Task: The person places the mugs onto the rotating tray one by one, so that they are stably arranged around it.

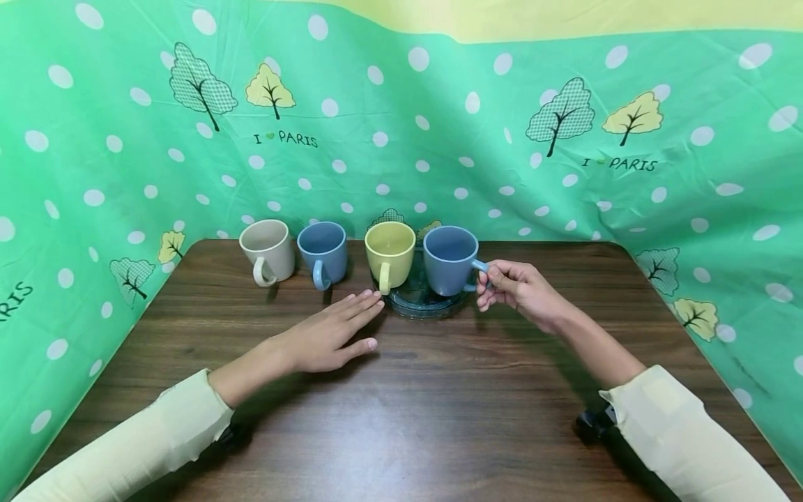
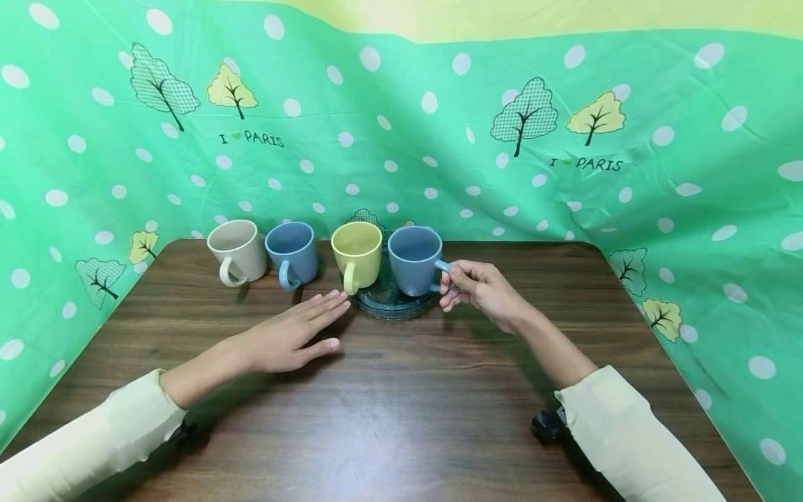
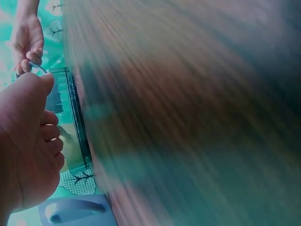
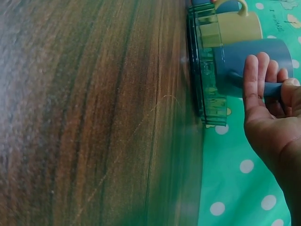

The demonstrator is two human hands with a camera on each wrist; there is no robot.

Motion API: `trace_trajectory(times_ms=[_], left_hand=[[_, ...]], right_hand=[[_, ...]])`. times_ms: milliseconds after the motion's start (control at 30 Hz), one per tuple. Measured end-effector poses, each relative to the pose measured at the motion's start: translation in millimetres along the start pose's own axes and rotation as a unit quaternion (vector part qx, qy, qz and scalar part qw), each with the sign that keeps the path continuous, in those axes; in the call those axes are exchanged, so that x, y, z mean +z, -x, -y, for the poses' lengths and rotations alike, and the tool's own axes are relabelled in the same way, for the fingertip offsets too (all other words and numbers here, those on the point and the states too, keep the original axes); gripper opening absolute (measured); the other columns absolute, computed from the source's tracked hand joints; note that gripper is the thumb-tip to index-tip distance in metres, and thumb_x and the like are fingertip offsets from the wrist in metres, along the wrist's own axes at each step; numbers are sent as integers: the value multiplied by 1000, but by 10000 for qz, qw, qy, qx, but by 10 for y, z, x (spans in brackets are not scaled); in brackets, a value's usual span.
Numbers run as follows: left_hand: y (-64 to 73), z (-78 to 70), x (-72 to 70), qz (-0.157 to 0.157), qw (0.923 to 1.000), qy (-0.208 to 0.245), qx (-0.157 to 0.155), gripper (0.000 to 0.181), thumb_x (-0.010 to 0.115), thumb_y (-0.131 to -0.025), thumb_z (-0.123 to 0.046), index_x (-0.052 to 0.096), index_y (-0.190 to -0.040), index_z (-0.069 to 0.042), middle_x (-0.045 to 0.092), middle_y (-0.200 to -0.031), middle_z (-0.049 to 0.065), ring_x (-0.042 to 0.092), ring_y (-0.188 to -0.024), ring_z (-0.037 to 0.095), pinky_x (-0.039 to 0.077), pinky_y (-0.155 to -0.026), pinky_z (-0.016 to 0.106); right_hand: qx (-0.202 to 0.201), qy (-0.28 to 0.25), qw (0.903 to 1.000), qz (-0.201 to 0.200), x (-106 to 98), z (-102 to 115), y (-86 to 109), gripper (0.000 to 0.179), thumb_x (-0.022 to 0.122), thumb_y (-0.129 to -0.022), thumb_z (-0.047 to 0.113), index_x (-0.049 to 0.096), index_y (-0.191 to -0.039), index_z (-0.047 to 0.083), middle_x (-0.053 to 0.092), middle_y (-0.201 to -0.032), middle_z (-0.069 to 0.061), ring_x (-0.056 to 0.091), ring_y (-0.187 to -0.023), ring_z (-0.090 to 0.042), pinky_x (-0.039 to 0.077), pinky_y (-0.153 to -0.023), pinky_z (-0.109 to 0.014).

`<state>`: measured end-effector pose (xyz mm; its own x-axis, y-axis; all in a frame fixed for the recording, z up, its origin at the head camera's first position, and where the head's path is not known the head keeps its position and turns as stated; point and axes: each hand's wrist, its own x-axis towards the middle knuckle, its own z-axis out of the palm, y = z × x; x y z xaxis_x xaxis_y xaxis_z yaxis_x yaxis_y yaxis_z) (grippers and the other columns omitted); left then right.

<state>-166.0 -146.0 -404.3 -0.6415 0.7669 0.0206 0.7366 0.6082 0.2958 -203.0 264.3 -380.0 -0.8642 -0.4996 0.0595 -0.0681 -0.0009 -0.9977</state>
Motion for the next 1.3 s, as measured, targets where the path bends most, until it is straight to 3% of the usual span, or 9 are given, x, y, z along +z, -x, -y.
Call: trace_trajectory(times_ms=[767,1300], left_hand=[[41,-292,26,313,9983,-88,473,74,51,-121,-44,28,-178,-4,23,-189,15,20,-178,33,21,-145,53],[-107,-361,57,92,9969,-308,723,74,52,-120,-42,29,-177,0,24,-188,20,21,-177,38,23,-145,55]], right_hand=[[271,-12,9996,-30,32,-50,-38,28,50,-122,19,65,-114,-4,68,-102,-6,79,-90,-16,71,-87,-35],[332,58,9994,-32,35,-67,-47,31,49,-122,20,63,-116,-7,68,-103,-6,79,-91,-16,71,-89,-35]])
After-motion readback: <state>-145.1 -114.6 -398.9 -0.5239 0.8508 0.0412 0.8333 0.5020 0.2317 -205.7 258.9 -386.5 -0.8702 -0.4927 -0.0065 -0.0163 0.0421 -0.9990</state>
